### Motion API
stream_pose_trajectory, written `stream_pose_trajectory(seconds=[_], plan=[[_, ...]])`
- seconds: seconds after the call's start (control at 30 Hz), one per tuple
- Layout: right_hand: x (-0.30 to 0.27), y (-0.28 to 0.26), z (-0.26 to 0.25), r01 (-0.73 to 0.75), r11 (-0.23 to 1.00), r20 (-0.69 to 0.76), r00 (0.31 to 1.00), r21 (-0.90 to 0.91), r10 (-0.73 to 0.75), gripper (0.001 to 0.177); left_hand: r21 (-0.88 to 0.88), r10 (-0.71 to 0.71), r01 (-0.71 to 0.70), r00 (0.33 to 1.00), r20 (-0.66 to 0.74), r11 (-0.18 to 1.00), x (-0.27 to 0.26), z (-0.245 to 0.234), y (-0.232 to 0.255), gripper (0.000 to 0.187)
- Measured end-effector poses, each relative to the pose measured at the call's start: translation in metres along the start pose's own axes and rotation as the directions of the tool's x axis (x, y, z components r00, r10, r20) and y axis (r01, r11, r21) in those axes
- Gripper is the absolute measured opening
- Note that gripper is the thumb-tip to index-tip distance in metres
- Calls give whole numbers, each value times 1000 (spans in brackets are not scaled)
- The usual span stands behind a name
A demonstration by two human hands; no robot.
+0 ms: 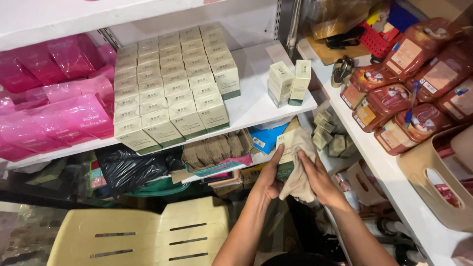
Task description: Wiping down beauty product boxes with a cloth and organizing them neatly on stockroom shelves.
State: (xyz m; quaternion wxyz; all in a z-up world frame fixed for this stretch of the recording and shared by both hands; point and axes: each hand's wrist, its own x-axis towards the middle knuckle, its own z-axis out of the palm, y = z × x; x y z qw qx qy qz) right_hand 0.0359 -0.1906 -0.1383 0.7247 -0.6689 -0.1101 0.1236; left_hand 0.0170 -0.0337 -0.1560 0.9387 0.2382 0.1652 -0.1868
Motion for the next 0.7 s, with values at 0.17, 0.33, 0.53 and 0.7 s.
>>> stream_pose_trajectory(seconds=[0.17,0.33,0.53,0.7], plan=[[51,-12,-30,-147,978,-136,983,-149,127,70,62,-73,66,990,118,996,-7,-2,-5,55],[45,-38,-26,-344,935,-371,859,91,352,58,36,-95,92,990,100,995,-9,0,-3,56],[-24,-11,10,-51,937,-247,968,-345,-38,53,110,116,-111,992,-40,988,0,-6,4,55],[11,0,-8,-94,891,-265,964,-445,-31,51,340,32,-8,997,-66,940,-4,-18,-6,52]])
